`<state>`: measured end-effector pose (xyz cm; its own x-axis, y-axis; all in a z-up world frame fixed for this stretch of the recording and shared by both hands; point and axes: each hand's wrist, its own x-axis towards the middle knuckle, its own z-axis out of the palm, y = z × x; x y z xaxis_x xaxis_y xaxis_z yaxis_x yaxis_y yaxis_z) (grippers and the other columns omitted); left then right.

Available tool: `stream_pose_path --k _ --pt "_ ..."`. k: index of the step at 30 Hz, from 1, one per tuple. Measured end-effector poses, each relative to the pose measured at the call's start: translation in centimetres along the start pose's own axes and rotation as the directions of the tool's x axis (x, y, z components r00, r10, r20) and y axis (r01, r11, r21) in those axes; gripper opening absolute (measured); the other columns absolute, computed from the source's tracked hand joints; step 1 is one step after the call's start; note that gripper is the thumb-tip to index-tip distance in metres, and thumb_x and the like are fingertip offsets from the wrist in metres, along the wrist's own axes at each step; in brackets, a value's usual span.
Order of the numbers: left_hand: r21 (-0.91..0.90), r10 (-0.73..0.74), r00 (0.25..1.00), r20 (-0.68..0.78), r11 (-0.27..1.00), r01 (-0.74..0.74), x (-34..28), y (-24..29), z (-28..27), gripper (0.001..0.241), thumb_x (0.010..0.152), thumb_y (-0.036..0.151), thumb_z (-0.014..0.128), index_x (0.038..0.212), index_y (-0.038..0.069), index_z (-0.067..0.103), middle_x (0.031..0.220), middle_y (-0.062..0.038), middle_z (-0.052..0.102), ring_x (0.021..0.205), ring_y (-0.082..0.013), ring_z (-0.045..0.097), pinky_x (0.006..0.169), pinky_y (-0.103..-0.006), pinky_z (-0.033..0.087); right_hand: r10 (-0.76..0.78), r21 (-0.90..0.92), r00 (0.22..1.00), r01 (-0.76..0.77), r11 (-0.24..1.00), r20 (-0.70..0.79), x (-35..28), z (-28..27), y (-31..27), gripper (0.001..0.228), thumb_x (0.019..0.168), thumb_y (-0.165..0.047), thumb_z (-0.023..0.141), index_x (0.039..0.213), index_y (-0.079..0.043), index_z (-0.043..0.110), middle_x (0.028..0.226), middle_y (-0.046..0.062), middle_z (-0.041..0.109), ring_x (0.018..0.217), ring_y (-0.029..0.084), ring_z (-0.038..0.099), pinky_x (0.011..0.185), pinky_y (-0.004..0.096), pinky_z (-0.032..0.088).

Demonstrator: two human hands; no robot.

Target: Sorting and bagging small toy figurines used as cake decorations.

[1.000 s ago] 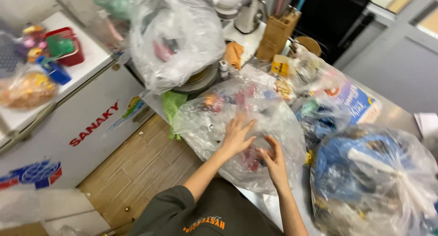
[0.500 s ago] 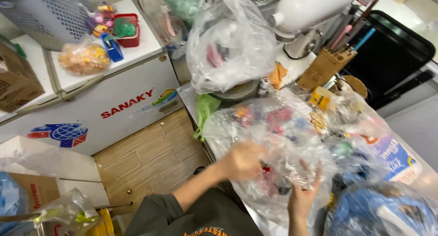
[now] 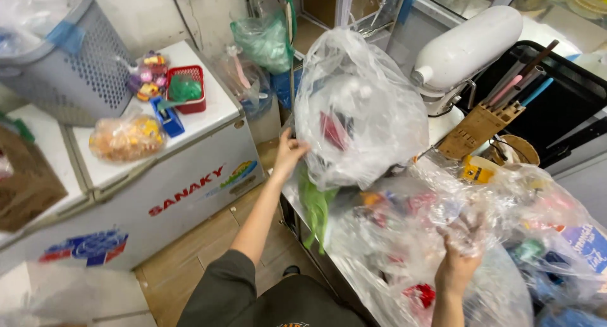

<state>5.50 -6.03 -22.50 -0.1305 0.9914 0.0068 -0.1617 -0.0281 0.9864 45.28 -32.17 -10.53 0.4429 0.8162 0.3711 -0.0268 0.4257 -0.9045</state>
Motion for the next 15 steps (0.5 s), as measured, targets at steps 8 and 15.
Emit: stream_pose_path --k 8,15 --pt "0.641 -0.107 0.88 0.463 0.726 -0.248 -9.3 23.5 3.1 0.032 0.09 0.03 0.077 0.111 0.006 0.07 0.074 -0.008 0.072 0.061 -0.0152 0.068 0.059 -0.0282 0.054 0.08 -0.044 0.943 -0.099 0.994 -0.324 1.0 -0.4 3.5 0.075 0.101 -0.001 0.067 0.164 -0.007 0.027 0.147 0.012 0.056 0.123 0.022 0.065 0.099 0.037 0.057" --pt "0.492 0.421 0.531 0.736 0.205 -0.846 0.6 19.9 12.6 0.012 0.081 0.015 0.069 0.083 0.005 0.074 0.119 -0.013 0.067 0.116 -0.0285 0.06 0.094 -0.0442 0.051 0.066 -0.236 0.924 -0.164 0.958 -0.376 0.8 0.2 1.2 0.082 0.097 -0.003 0.068 0.168 -0.007 0.028 0.141 0.014 0.058 0.109 0.022 0.066 0.085 0.034 0.057"
